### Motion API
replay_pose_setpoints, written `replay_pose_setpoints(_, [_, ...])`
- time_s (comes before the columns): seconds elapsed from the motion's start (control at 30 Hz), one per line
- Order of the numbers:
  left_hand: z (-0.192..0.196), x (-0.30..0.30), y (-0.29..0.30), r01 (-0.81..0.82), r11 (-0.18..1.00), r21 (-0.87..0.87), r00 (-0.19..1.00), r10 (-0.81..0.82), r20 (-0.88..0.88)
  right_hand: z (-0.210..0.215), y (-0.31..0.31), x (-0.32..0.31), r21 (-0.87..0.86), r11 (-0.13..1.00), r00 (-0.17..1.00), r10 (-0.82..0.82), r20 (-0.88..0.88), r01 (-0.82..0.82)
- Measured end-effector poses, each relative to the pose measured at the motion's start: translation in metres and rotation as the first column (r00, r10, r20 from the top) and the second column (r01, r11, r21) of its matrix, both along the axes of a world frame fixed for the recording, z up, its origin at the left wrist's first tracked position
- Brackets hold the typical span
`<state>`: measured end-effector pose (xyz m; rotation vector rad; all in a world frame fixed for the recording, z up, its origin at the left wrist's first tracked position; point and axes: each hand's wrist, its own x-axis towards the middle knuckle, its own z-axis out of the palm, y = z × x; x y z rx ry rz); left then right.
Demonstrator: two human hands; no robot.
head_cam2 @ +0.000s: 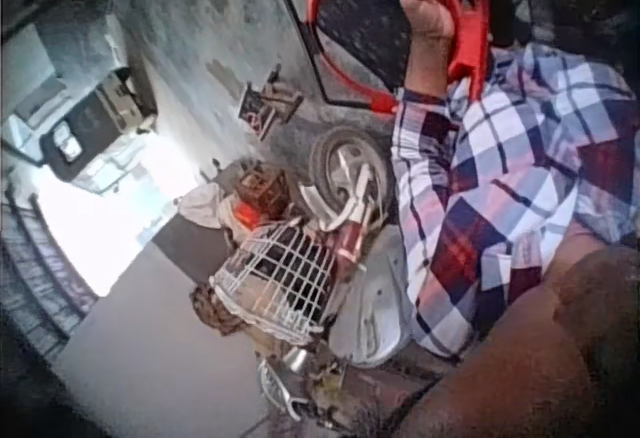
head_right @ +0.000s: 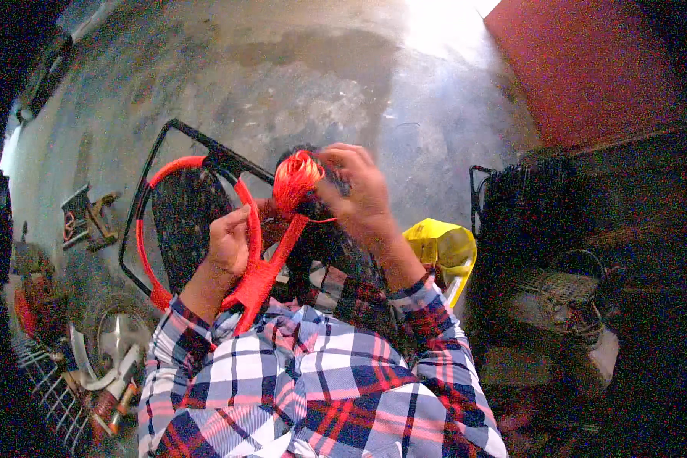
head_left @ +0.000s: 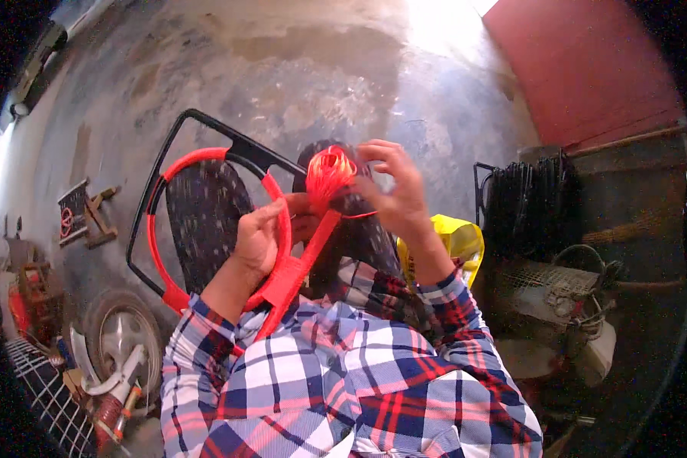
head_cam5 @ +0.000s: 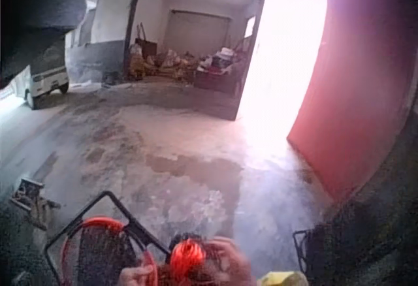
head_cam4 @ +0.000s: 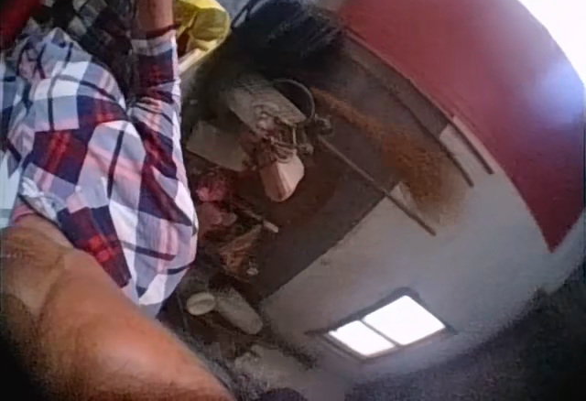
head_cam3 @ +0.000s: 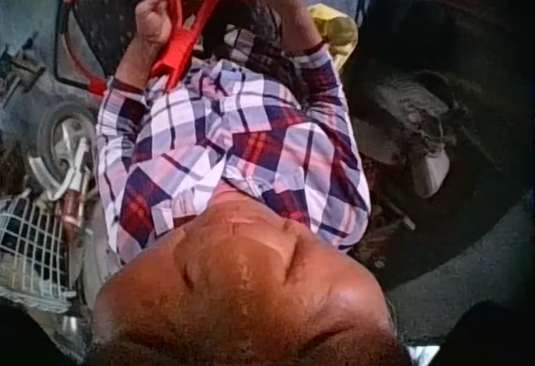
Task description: The person sits on the floor and wraps a red plastic rope around a black metal chair frame. They hold the frame with one hand and wind the rope tightly around the curved sections with the other hand, gradually covering the metal surface.
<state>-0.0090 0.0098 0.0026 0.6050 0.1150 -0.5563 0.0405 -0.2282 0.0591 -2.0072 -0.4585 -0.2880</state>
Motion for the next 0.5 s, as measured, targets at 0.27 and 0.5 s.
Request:
replay_pose_setpoints(0.27, [0.002,0.0,0.0,0.055,0.991,-0.126,0.998,-0.055,-0.002,-0.037,-0.022,-0.023,-0.111,0.994,0.95,-0.033,-0.309,-0.002])
replay_pose_setpoints(0.5, [0.008,-0.001,0.002,0.064,0.98,-0.187,0.996,-0.076,-0.055,-0.026,-0.003,-0.026,-0.228,0.969,0.967,0.034,-0.253,-0.094])
